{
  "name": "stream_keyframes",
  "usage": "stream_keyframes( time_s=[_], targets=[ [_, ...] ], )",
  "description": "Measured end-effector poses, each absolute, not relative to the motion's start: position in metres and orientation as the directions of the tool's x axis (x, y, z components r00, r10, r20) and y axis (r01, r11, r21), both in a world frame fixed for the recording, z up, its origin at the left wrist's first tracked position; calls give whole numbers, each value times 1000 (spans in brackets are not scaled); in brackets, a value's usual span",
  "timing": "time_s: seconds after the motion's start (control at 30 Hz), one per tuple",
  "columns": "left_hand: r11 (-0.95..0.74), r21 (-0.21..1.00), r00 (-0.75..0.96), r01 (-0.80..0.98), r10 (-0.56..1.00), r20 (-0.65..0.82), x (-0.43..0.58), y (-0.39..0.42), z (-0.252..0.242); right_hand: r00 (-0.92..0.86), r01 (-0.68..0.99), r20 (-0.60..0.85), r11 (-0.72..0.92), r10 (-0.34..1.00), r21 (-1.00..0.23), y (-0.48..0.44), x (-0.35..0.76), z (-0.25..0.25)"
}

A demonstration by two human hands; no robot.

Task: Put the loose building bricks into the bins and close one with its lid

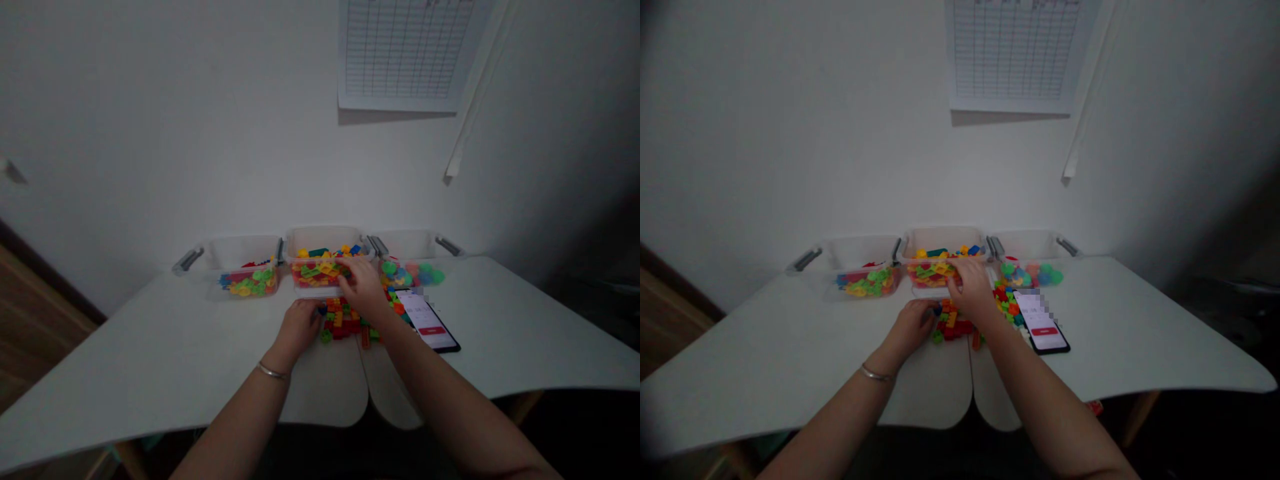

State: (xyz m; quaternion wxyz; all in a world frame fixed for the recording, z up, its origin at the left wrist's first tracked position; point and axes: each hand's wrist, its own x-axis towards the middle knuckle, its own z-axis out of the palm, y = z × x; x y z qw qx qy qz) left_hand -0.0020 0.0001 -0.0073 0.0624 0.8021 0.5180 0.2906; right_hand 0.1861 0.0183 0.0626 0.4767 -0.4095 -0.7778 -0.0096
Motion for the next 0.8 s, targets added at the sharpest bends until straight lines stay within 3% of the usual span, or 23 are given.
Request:
stream_keyframes(
  time_s=[0.33,0.47,0.63,0.8],
  targets=[
    [-409,435,257,802,894,366,-2,-3,-2,-396,623,547,653,738,-431,-3,173,29],
    [-375,551,168,746,906,389,-2,-1,-5,-399,674,457,592,795,-442,-6,173,22],
    [-384,754,105,532,914,392,-1,5,-14,-409,694,401,564,820,-448,-9,174,20],
    [-361,834,103,417,931,351,-1,8,-18,-426,686,368,560,827,-464,-10,174,21]
  ],
)
